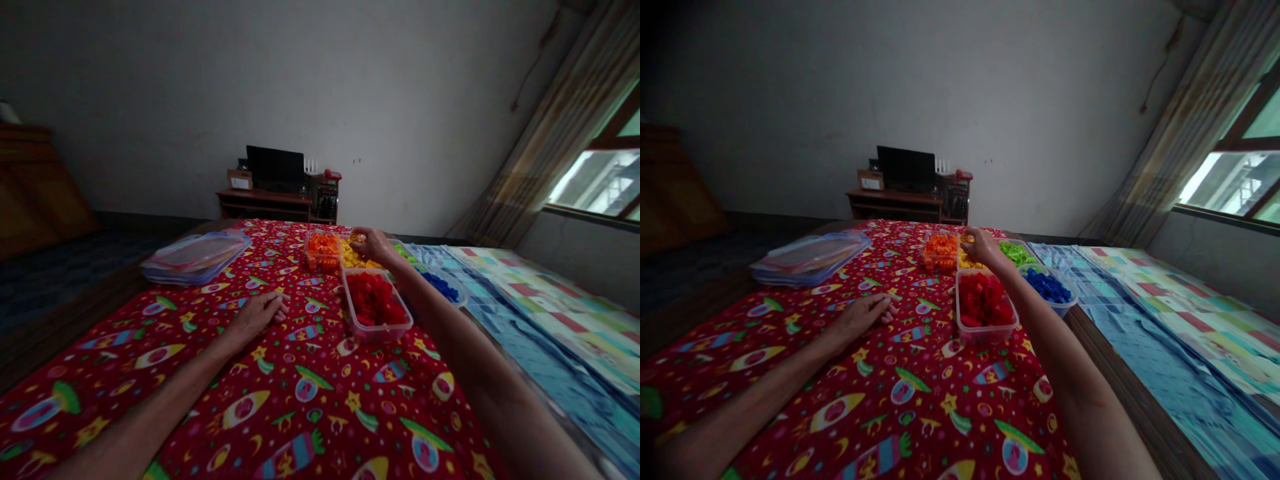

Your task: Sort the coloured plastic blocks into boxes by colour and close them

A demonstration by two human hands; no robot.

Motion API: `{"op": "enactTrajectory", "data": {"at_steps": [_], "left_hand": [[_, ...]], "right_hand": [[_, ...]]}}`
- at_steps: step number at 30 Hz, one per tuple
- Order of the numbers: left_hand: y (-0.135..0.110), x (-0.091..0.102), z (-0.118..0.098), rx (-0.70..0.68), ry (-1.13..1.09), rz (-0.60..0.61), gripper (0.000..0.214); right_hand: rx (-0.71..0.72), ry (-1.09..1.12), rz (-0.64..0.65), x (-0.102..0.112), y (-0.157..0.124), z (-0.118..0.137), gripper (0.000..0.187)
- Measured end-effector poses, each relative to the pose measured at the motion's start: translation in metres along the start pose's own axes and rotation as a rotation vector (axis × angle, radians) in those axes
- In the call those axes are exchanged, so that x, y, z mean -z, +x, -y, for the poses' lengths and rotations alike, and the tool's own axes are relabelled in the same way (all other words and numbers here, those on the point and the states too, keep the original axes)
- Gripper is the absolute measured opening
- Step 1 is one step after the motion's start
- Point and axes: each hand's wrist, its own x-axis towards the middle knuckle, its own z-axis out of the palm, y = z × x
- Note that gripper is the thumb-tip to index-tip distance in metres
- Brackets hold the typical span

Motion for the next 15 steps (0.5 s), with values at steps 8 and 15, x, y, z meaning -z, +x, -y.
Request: {"op": "enactTrajectory", "data": {"at_steps": [8,15], "left_hand": [[0.0,0.002,0.005,-0.037,0.06,0.009,0.036],[0.0,0.0,0.004,-0.045,0.092,0.012,0.037]], "right_hand": [[-0.188,-0.124,0.125,0.002,0.046,-0.03,0.037],[-0.167,-0.135,0.115,0.004,0.043,-0.039,0.037]]}}
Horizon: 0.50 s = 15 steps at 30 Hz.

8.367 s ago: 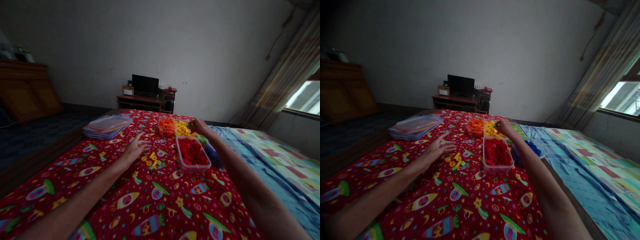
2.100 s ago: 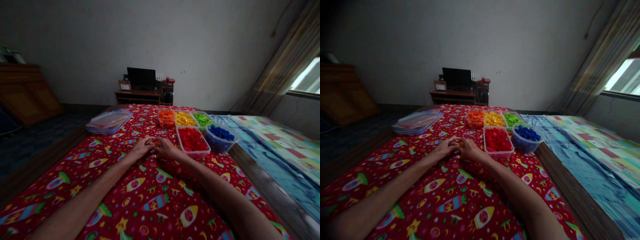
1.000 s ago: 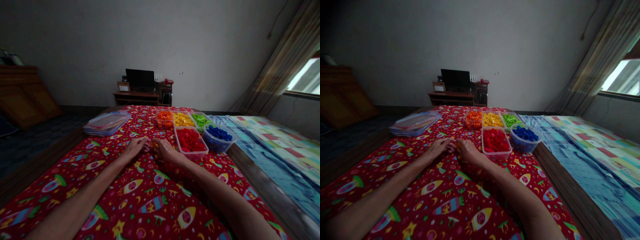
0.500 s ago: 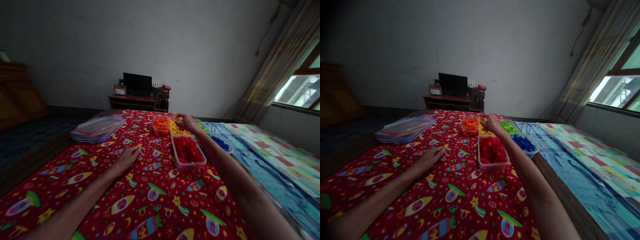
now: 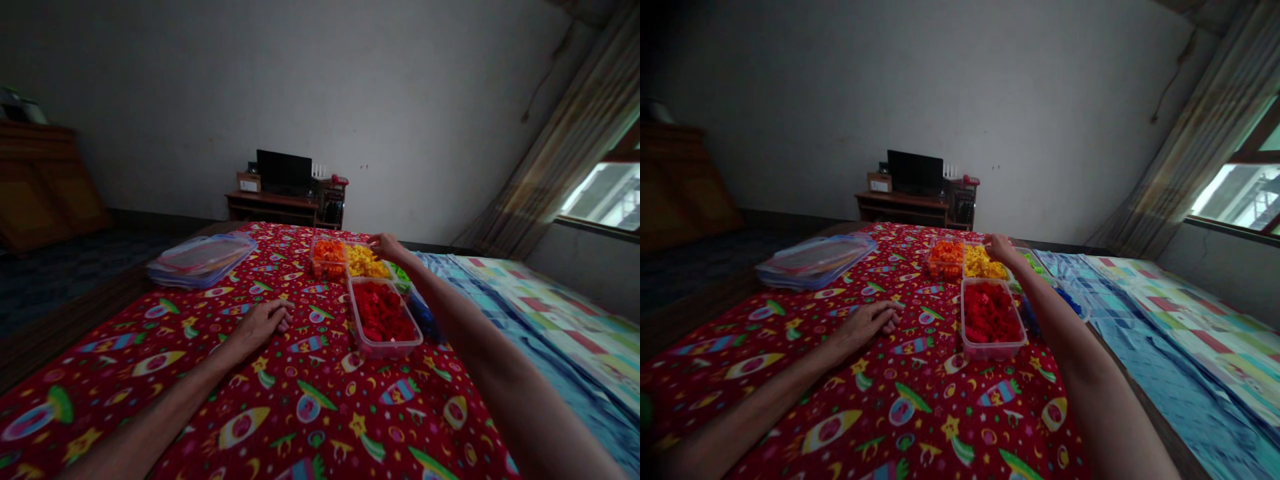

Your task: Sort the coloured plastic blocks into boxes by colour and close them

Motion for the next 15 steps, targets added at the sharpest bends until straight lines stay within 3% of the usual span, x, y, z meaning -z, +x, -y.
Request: {"op": "enactTrajectory", "data": {"at_steps": [3,8,15], "left_hand": [[0.0,-0.001,-0.001,-0.001,0.005,0.001,0.036],[-0.001,-0.001,0.001,-0.013,0.02,0.0,0.037],[0.0,-0.002,0.003,-0.02,0.02,-0.006,0.034]], "right_hand": [[0.032,-0.033,0.134,-0.002,-0.007,-0.004,0.031],[0.191,-0.29,0.305,-0.012,-0.006,-0.004,0.027],[0.189,-0.402,0.158,-0.023,0.027,-0.007,0.042]]}}
